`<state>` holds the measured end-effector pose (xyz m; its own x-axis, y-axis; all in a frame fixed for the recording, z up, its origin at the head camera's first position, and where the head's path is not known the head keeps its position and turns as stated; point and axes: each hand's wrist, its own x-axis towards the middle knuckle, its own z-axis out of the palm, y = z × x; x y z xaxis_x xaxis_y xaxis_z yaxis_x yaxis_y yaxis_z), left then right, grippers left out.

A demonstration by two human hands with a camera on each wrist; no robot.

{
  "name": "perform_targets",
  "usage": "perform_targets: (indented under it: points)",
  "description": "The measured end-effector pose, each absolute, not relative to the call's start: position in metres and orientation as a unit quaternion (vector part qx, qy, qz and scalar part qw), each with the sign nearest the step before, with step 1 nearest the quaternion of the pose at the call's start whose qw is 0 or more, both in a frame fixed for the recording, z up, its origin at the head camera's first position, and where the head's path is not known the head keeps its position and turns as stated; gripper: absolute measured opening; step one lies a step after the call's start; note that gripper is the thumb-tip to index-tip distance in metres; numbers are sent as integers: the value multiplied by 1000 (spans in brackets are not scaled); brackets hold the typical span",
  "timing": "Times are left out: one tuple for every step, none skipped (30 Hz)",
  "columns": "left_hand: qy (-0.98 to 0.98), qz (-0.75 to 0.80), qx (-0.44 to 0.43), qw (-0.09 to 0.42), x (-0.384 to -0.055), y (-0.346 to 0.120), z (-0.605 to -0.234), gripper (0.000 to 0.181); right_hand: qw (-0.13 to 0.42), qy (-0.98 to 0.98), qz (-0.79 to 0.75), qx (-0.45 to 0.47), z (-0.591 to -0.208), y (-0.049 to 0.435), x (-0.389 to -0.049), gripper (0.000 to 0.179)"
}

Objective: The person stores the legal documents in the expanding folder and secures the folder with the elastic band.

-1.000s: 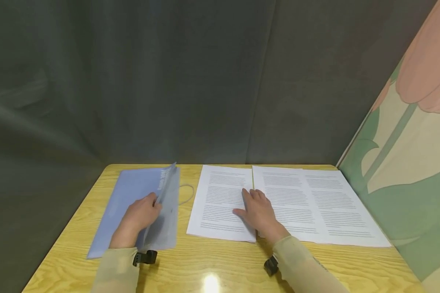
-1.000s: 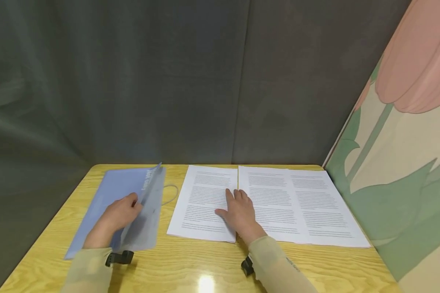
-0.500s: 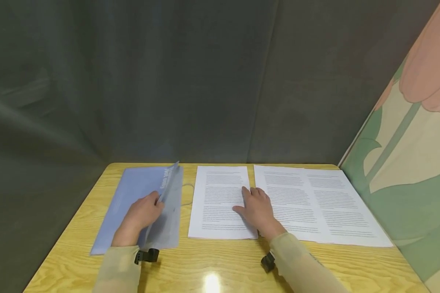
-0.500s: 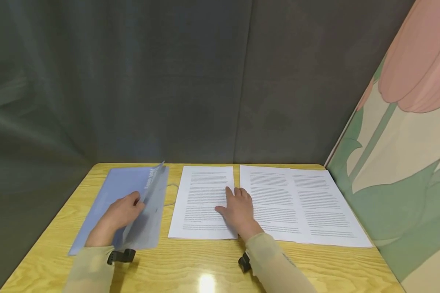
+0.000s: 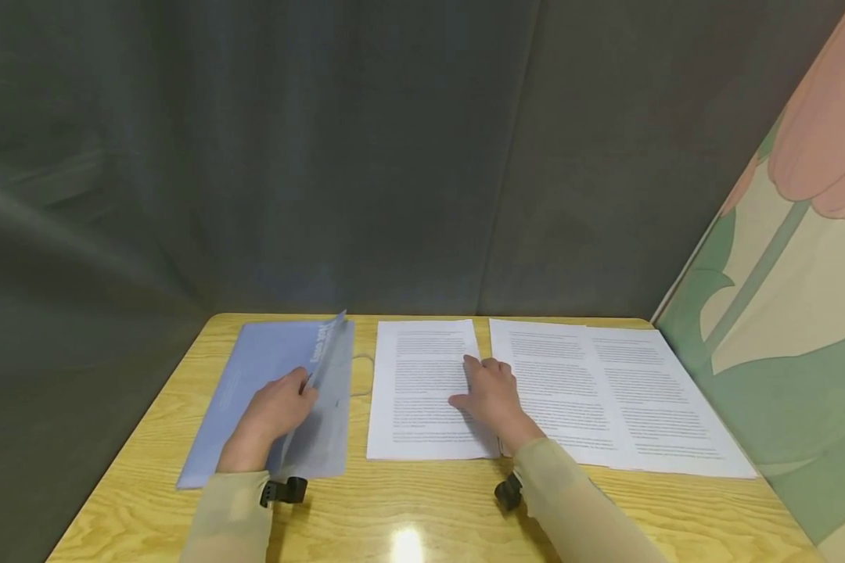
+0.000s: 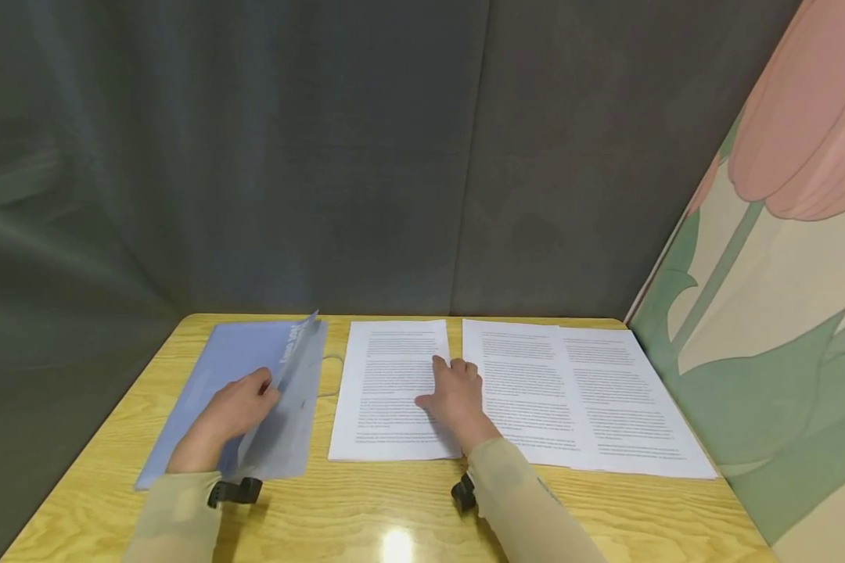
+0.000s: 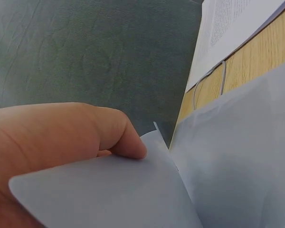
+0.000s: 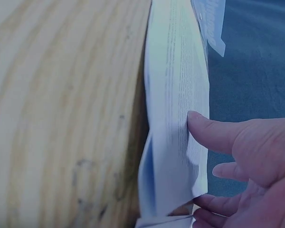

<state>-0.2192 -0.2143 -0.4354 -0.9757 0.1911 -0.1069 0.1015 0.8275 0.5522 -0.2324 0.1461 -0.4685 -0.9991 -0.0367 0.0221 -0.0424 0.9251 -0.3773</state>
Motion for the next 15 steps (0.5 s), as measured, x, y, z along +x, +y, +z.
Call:
perform_targets:
  points:
    - [952, 286, 75, 80, -219, -214, -435, 18, 5, -980, 196, 18, -468, 146, -233, 83]
    - [951, 289, 75, 81, -219, -214, -435, 18, 4, -980, 200, 16, -467, 146, -234, 84]
    - [950, 292, 75, 82, -219, -214, -435, 17, 4, -979, 204, 14, -467, 146, -234, 85]
    - [949, 295, 76, 83, -219, -214, -434, 17, 2, -978, 210, 12, -466, 145, -234, 86]
    - [948, 299, 74, 85, -219, -214, -434, 17, -1, -976, 217, 8, -466, 145, -235, 88]
    - [947, 301, 75, 86, -219, -213, -434, 17, -4, -974, 226, 5, -465, 145, -235, 89]
    - [946, 302, 75, 87, -219, -213, -434, 17, -9, -972, 234, 1, -465, 144, -236, 90]
    - [946, 303, 75, 88, -219, -213, -434, 17, -13, -970, 242, -3, -465, 144, -236, 91]
    - [946, 304, 74, 88, -219, -213, -434, 17, -19, -968, 250, -8, -465, 143, -237, 91]
    - [946, 304, 74, 88, -219, -213, -434, 17, -25, -966, 258, -14, -465, 143, -237, 92]
    - [946, 304, 73, 88, -219, -213, -434, 18, -29, -964, 263, -18, -465, 142, -237, 92]
    - [946, 304, 73, 88, -219, -213, -435, 18, -32, -963, 268, -22, -466, 142, -237, 92]
    - [946, 304, 73, 87, -219, -213, -435, 18, -34, -961, 272, -23, -466, 142, -237, 92]
    - [946, 304, 73, 87, -219, -214, -434, 18, -33, -960, 277, -22, -467, 142, -237, 93]
    - [945, 305, 74, 87, -219, -214, -434, 18, -34, -958, 285, -21, -467, 142, -236, 92]
